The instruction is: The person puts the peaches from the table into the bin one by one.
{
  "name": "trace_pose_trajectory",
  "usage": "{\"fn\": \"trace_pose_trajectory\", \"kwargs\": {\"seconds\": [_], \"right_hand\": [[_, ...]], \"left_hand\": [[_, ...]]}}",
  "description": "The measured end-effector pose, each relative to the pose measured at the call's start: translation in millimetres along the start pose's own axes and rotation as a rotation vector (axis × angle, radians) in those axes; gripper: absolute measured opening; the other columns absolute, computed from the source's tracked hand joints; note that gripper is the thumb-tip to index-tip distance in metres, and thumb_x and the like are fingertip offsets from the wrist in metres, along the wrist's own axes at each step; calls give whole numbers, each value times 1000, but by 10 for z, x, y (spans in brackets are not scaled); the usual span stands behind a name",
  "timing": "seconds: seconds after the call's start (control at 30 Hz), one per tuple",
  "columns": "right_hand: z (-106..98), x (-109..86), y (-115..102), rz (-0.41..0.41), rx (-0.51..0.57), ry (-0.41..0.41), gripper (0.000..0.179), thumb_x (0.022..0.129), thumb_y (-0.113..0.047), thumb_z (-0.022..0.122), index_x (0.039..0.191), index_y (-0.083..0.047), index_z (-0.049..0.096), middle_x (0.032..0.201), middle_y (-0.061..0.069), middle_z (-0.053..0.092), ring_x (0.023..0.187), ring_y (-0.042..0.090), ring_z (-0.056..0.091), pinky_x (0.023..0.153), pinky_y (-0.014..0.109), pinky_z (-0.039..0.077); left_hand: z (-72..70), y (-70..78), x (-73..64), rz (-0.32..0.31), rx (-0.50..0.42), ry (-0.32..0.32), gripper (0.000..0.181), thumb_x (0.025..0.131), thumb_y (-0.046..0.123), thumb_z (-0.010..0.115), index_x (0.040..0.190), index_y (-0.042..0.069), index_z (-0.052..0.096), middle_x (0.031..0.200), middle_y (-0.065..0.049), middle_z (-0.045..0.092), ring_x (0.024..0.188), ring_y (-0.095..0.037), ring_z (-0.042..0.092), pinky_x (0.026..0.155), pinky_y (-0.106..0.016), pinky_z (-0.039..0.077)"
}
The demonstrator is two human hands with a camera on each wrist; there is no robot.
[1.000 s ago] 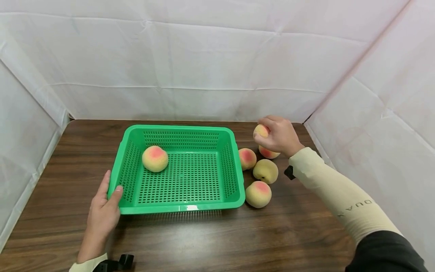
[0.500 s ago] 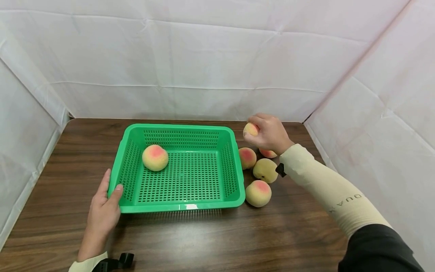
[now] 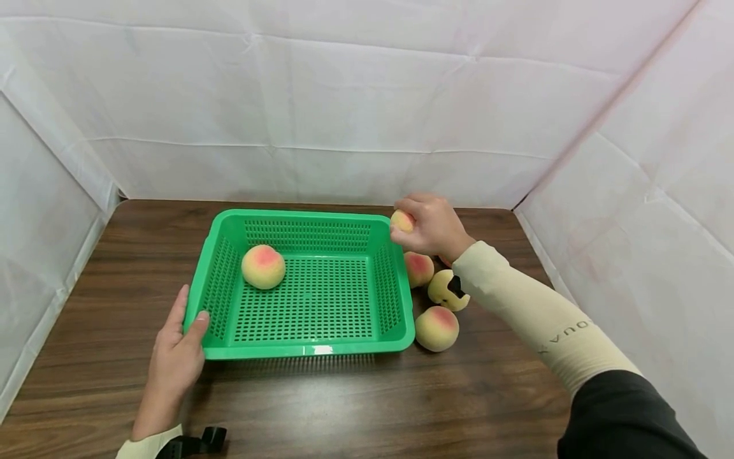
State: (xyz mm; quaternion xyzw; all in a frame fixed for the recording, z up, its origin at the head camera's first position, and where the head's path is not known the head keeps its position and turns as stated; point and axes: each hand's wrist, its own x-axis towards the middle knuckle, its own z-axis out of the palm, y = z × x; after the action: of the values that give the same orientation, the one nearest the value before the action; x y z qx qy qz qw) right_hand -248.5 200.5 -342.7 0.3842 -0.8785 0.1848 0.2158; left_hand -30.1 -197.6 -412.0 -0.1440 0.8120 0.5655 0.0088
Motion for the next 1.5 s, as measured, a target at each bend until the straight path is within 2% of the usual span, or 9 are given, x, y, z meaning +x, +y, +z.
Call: {"fn": "trace_pose_trajectory", "kwargs": {"seconds": [0.3, 0.53, 0.93, 1.13, 1.3, 1.5], "right_hand": [[112, 119, -129, -72, -17, -3, 34, 81, -33, 63, 96, -6, 77, 83, 6, 70, 64, 20, 55, 56, 34, 46], [190, 231, -242, -101, 10, -22, 31, 82, -31, 62, 95, -7, 76, 80, 3, 67, 61, 16, 51, 55, 32, 42], [364, 396, -471, -156, 12, -91, 39, 84, -32, 58, 106, -6, 77, 95, 7, 74, 67, 17, 56, 59, 34, 47], [456, 516, -587, -207, 30, -102, 36, 83, -33, 60, 102, -7, 76, 89, 4, 69, 66, 16, 54, 59, 32, 45], [514, 588, -720, -257, 25, -107, 29, 82, -30, 61, 96, -9, 75, 80, 2, 62, 65, 16, 50, 59, 31, 42], [580, 654, -838, -285, 20, -129, 23, 81, -29, 62, 90, -11, 72, 78, 1, 59, 67, 15, 50, 60, 29, 42]], "left_hand": [[2, 5, -1, 23, 2, -1, 65, 115, 27, 34, 169, 18, -1, 176, -10, 2, 163, -37, 3, 130, -61, 6], [-7, 11, -2, 8, 8, 2, 65, 114, 28, 34, 169, 20, -2, 176, -11, 4, 163, -37, 3, 130, -62, 7], [8, 12, 4, -2, -1, 3, 66, 114, 26, 35, 169, 21, -1, 177, -8, 3, 163, -36, 2, 130, -62, 7], [10, 5, 8, -12, -10, 7, 65, 114, 26, 35, 169, 23, -1, 177, -5, 2, 163, -34, 1, 130, -61, 6], [9, -2, 4, -18, -10, 6, 65, 114, 26, 35, 169, 24, -1, 177, -5, 2, 163, -34, 1, 130, -62, 7], [9, -2, 3, -6, -3, 11, 66, 114, 26, 36, 169, 23, -1, 176, -7, 3, 163, -36, 3, 130, -63, 8]]}}
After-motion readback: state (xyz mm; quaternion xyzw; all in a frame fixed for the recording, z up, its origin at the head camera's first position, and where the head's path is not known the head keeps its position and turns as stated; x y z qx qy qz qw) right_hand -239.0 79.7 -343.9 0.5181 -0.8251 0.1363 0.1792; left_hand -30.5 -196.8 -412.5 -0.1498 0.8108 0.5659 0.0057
